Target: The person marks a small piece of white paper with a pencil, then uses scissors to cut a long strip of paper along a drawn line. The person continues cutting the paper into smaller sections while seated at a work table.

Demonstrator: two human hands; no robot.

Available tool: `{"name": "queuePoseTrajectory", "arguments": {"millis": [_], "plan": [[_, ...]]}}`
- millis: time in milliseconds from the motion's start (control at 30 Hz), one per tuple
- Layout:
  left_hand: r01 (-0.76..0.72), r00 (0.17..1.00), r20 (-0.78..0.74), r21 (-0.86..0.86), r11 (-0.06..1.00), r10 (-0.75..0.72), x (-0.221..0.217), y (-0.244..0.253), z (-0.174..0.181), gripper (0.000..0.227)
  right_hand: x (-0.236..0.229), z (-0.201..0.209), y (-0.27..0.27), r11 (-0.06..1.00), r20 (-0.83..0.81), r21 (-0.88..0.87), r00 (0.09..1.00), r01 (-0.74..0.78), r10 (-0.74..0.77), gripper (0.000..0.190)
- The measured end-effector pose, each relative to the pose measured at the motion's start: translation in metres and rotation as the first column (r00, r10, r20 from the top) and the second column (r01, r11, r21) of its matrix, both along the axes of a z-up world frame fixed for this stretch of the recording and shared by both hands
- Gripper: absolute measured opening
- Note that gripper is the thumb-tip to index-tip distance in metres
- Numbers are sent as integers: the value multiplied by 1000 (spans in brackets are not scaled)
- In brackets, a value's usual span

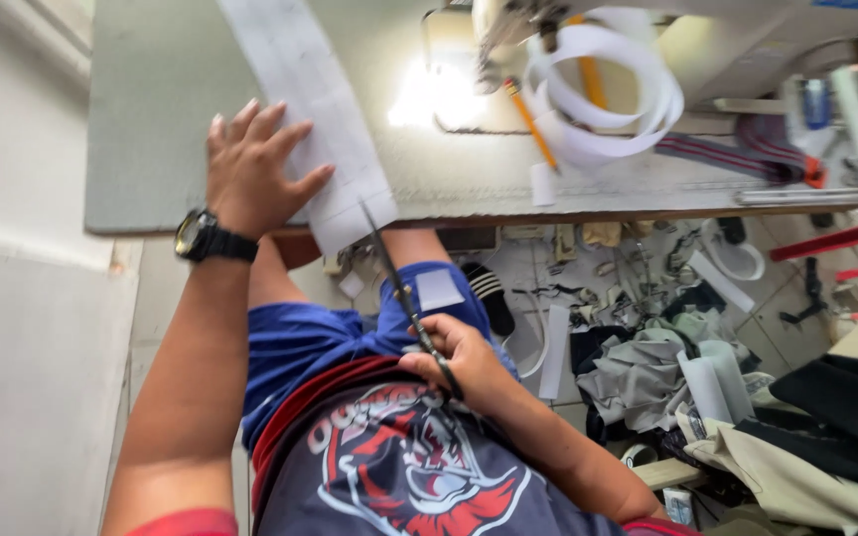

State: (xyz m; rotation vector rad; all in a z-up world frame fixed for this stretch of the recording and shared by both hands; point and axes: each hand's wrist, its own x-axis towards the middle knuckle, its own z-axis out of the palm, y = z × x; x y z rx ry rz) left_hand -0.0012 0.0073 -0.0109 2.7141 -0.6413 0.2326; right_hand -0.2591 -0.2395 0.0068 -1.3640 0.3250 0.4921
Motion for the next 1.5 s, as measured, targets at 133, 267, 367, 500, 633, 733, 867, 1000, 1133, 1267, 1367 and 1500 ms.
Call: {"name": "queuePoseTrajectory", "arguments": {"millis": [133,267,367,500,633,733,867,1000,1133,1267,1367,1500], "plan": [[34,999,18,-1,999,-34,0,0,5,58,6,23,4,974,-104,-215,993,-71,49,40],[38,998,49,-16,999,-37,1,3,-4,56,5,11,3,973,-90,-206,992,-103,86,39],[51,996,74,-28,998,-48,2,3,-5,56,5,9,2,968,-76,-224,992,-112,97,42],[63,994,96,-50,997,-58,2,2,-5,55,4,1,-1,974,-53,-197,993,-111,102,47],[65,990,126,-46,997,-59,2,2,-6,55,4,3,2,962,-69,-251,994,-105,90,49],[65,990,127,-45,997,-59,2,2,-5,55,5,7,6,962,-84,-262,995,-75,54,45],[66,990,128,-38,997,-61,3,2,-6,55,4,6,6,958,-100,-278,994,-72,46,47],[71,987,148,-43,997,-64,2,2,-6,55,2,0,2,964,-61,-252,995,-89,75,48],[72,985,160,-57,996,-62,0,2,-2,53,5,6,4,958,-52,-273,996,-86,75,46],[71,987,148,-54,996,-62,1,2,-3,53,6,5,5,957,-66,-281,996,-75,59,47],[69,990,123,-42,997,-63,1,2,-4,55,6,5,4,944,-91,-315,993,-96,71,45],[74,990,121,-38,997,-69,1,2,-3,55,5,8,3,945,-72,-311,994,-95,76,39]]}}
